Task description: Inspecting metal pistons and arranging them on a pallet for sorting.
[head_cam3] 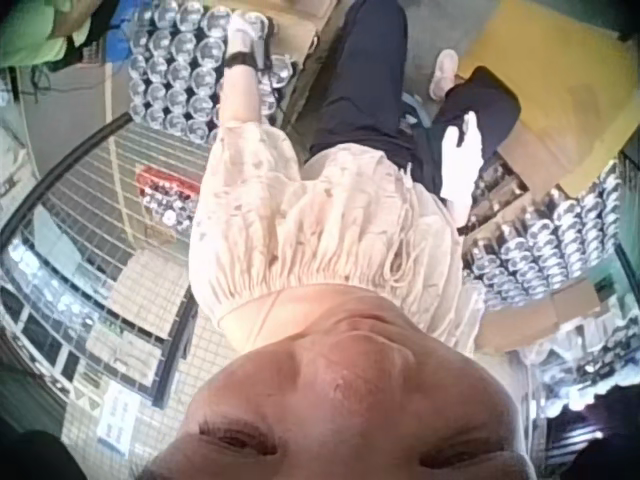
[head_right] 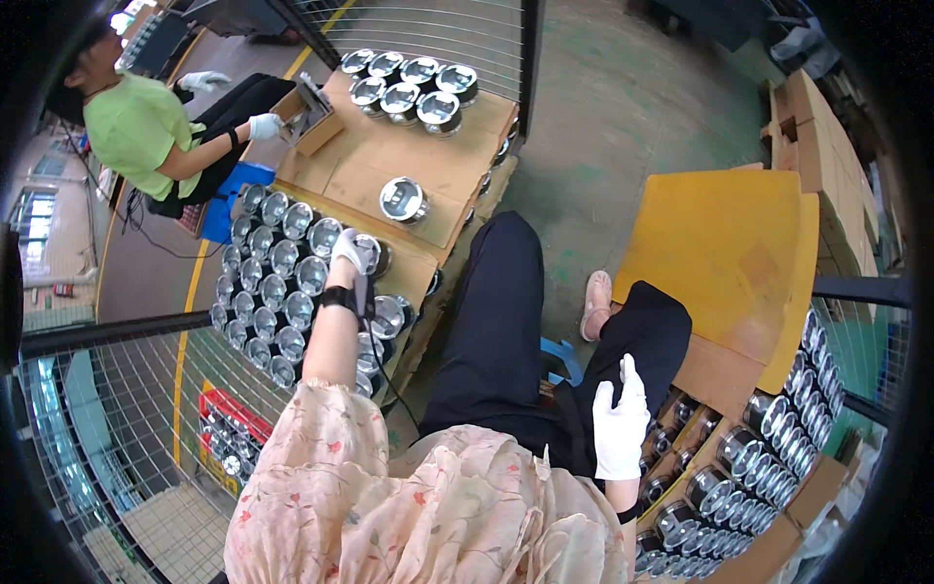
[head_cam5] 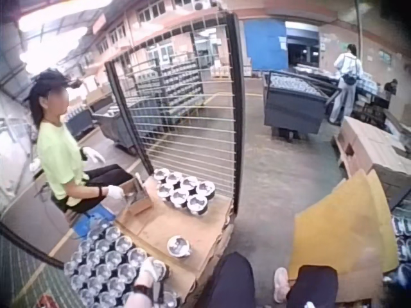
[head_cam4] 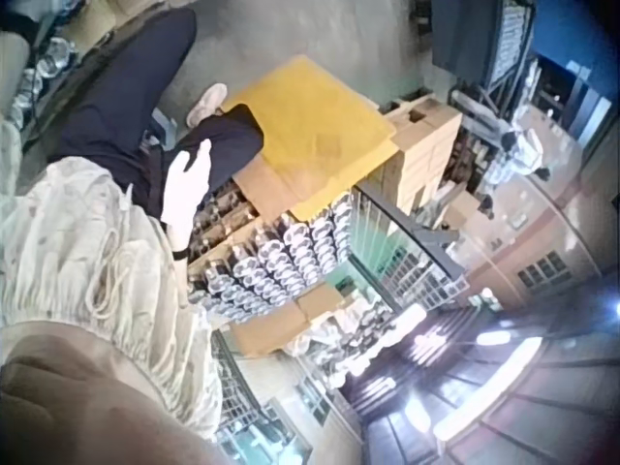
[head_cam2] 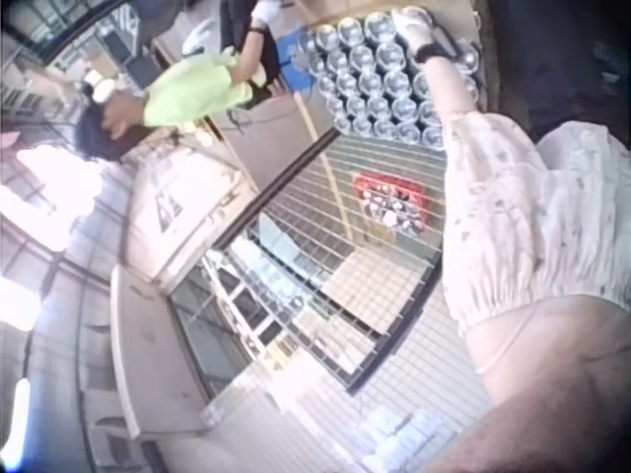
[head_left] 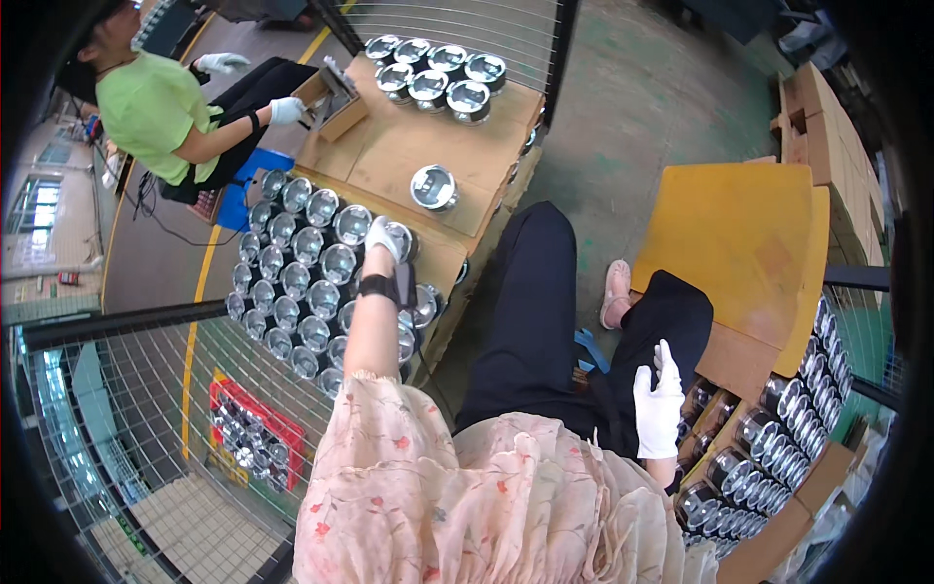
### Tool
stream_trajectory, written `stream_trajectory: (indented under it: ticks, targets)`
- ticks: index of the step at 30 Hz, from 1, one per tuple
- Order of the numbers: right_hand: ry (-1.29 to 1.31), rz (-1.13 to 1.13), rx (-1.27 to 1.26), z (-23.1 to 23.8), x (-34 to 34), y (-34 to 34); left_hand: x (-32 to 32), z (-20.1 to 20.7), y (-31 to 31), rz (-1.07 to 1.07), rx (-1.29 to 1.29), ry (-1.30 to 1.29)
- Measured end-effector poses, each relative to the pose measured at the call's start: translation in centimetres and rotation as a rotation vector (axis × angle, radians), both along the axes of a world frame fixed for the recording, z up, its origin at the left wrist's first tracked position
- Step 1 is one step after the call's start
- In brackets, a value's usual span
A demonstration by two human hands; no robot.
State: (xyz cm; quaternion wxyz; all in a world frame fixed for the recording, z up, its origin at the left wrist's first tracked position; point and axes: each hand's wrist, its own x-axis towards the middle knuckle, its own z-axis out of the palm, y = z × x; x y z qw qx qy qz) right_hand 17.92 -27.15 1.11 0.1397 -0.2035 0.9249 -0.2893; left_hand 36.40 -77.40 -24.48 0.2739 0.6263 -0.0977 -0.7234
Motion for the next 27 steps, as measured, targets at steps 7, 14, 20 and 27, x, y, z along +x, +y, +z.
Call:
stream_trajectory:
  ticks: [7, 14, 20, 27]
  targets:
    - [0.048, 0.048, 0.049, 0.4, 0.1, -0.8, -1.7, 1.1, -0.1, -0.218, 0.053, -0.158]
    - [0.240, 0.254, -0.017, 1.0, -1.1, -2.0, -2.5, 14.1, 9.9, -0.244, -0.094, 0.368]
    - [0.058, 0.256, -0.211, 3.3, -3.2, -4.6, -8.8, 22.0, 17.6, -0.348, 0.037, 0.929]
    - [-0.862, -0.001, -0.879, 7.9, -3.9, -3.1, -16.8, 29.2, 24.3, -0.642, 0.147, 1.096]
